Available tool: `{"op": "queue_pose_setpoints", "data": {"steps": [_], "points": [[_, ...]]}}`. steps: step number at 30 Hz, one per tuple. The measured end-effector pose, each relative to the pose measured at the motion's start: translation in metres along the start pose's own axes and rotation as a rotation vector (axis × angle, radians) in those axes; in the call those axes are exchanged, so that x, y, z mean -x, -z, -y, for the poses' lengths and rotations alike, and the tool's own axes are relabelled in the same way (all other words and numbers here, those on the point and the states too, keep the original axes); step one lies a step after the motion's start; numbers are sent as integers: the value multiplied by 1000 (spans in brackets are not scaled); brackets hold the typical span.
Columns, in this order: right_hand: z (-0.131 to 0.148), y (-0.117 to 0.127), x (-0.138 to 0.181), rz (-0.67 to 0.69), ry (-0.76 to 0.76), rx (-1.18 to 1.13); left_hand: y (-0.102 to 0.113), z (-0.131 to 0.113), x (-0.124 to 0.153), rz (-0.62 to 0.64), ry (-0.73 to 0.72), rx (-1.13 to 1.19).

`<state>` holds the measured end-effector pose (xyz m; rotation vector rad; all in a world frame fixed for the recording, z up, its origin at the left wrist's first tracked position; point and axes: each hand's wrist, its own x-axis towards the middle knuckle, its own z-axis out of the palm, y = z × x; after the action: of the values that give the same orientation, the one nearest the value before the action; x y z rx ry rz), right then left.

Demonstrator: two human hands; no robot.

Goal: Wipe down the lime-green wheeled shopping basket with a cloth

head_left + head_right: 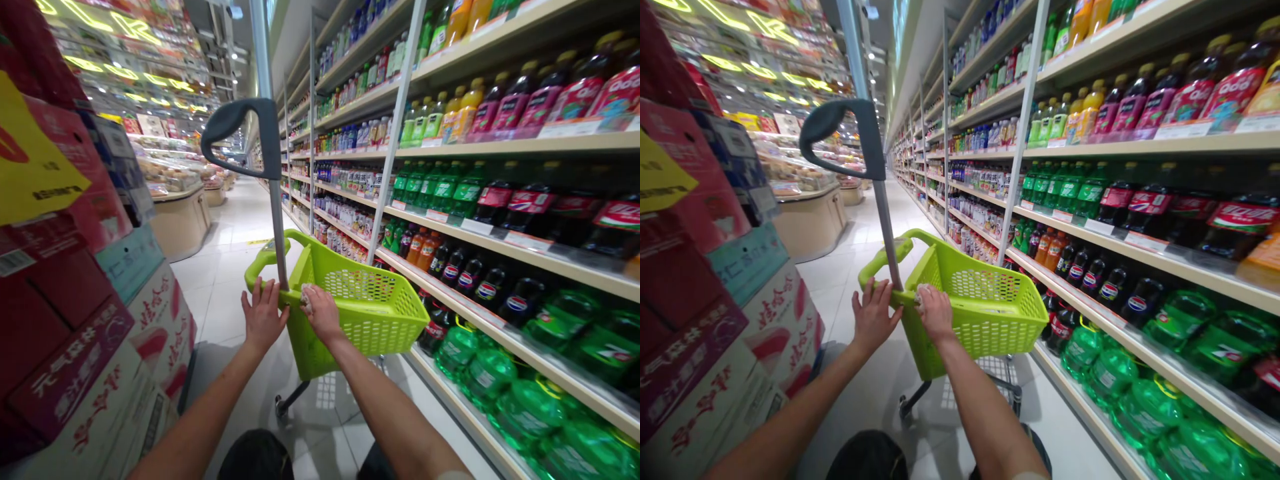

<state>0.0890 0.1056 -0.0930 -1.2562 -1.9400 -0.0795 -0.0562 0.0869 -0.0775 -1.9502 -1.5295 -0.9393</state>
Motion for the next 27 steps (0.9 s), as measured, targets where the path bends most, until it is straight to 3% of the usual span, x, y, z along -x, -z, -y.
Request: {"op": "queue_pose_setpoints", "data": {"steps": [4,7,9,11,16,18,21,24,27], "points": [[-67,27,34,3,75,24,0,2,0,3,-5,19],[-127,54,73,-134,-36,89,-1,1,2,2,-8,27],[-147,63,89,-223,-101,120,-2,-2,3,-6,1,34],[-141,56,90,-244,-107,122,-2,-6,3,-12,14,47],[-69,12,53,-172,23,-9,-4,-14,6,-34,4,48],[-66,12,49,-125,56,-3,-4,-14,8,-40,-5,32],[-109,39,71,-72,19,115,-5,-13,9,-36,-12,16],[-168,74,100,-161,-154,256,-6,-11,8,-30,-7,35],[-179,81,105,-240,-195,263,-9,-12,6,-33,5,61]]}}
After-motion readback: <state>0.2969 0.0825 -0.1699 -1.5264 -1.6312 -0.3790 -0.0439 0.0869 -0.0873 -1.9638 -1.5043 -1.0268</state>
